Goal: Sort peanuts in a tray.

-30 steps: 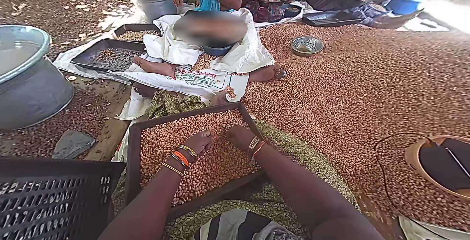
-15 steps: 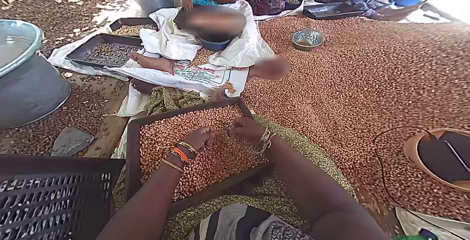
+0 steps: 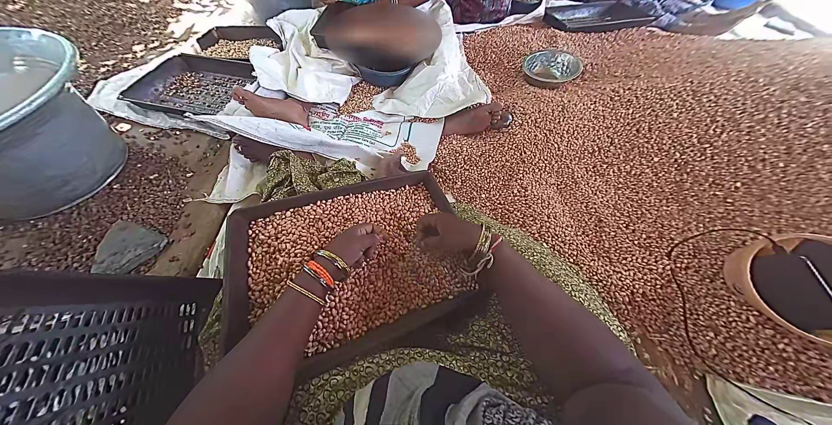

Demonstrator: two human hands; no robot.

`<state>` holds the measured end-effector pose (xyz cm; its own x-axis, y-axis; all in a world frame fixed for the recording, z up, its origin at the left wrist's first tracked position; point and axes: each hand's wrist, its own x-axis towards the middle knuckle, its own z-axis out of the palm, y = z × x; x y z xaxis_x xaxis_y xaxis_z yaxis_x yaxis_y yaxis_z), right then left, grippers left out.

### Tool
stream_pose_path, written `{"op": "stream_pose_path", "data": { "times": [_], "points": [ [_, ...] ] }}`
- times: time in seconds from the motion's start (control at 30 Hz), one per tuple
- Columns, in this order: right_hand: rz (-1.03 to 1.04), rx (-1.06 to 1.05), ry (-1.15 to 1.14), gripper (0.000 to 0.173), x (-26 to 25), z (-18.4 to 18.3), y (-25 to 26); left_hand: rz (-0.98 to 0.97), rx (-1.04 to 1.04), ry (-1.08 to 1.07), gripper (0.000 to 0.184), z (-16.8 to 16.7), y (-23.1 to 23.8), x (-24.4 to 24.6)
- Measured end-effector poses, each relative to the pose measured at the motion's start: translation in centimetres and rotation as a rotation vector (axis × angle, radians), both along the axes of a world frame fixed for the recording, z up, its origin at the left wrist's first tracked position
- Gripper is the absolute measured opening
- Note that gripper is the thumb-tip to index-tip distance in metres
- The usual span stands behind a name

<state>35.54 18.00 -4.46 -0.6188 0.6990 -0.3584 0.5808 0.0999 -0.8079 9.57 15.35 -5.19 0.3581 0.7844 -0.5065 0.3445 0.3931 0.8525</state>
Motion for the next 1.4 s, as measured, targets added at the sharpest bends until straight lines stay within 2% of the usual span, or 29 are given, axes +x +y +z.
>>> {"op": "stream_pose_path", "data": {
  "times": [0.07,0.1,0.17,0.27,0.37,0.43,0.5,0.57,0.63,0.73,0.83,0.9,0.97,1.0,1.07,1.13,1.17,1.27,1.4],
  "points": [
    [-0.124,-0.127,0.168,0.023,0.0,-0.1,0.2,0.013,0.000,0.001,0.023,0.1,0.0,0.1],
    [-0.140,-0.127,0.180,0.025,-0.5,-0.3,0.1,0.017,0.000,0.005,0.023,0.1,0.0,0.1],
    [-0.119,-0.003,0.051,0.027,-2.5,-1.2,-0.4,0.028,0.000,0.012,0.023,0.3,-0.1,0.2],
    [0.155,0.146,-0.249,0.031,-5.4,-2.3,-1.3,0.043,-0.007,-0.003,0.024,0.3,-0.2,0.3],
    [0.478,0.139,-0.280,0.026,-5.0,-2.0,-1.6,0.057,-0.016,-0.038,0.024,0.2,-0.2,0.1],
    [0.578,0.080,-0.255,0.021,-3.2,-1.1,-1.2,0.073,-0.013,-0.053,0.024,0.2,-0.3,0.0],
    [0.524,0.107,-0.259,0.015,-1.4,0.0,-0.6,0.076,-0.022,-0.070,0.024,0.4,-0.4,0.1],
    [0.378,0.273,-0.277,0.015,-0.5,1.0,-0.3,0.083,-0.046,-0.108,0.026,0.6,-0.7,0.5],
    [0.196,0.425,-0.229,0.021,-0.8,2.2,-0.7,0.102,-0.079,-0.152,0.032,0.5,-1.0,1.0],
    [0.083,0.624,0.082,0.020,-2.4,2.7,-2.0,0.165,-0.158,-0.194,0.045,0.2,-1.5,1.9],
    [0.127,0.612,0.253,0.022,-3.3,2.9,-2.5,0.213,-0.253,-0.270,0.059,-0.2,-1.8,2.4],
    [0.010,0.581,0.260,0.021,-3.0,2.3,-2.2,0.173,-0.278,-0.329,0.063,-0.4,-1.7,2.2],
    [-0.060,0.493,0.145,0.018,-2.1,2.0,-1.5,0.191,-0.287,-0.341,0.048,0.0,-1.7,2.2],
    [-0.019,0.436,0.049,0.017,-1.6,2.1,-1.3,0.203,-0.277,-0.328,0.042,0.2,-1.7,2.3],
    [0.227,0.320,-0.132,0.017,-1.2,1.9,-1.2,0.203,-0.233,-0.256,0.035,0.8,-1.6,2.3],
    [0.461,0.247,-0.243,0.017,-1.9,0.8,-1.6,0.187,-0.174,-0.178,0.037,1.0,-1.5,2.2],
    [0.509,0.211,-0.311,0.018,-2.4,0.2,-1.9,0.177,-0.151,-0.159,0.040,0.9,-1.4,2.1],
    [0.416,0.194,-0.528,0.023,-2.8,-0.8,-1.7,0.172,-0.140,-0.151,0.043,0.7,-1.2,1.8],
    [0.170,0.276,-0.701,0.028,-2.3,0.8,-1.2,0.128,-0.116,-0.134,0.044,0.7,-1.2,1.6]
  ]
}}
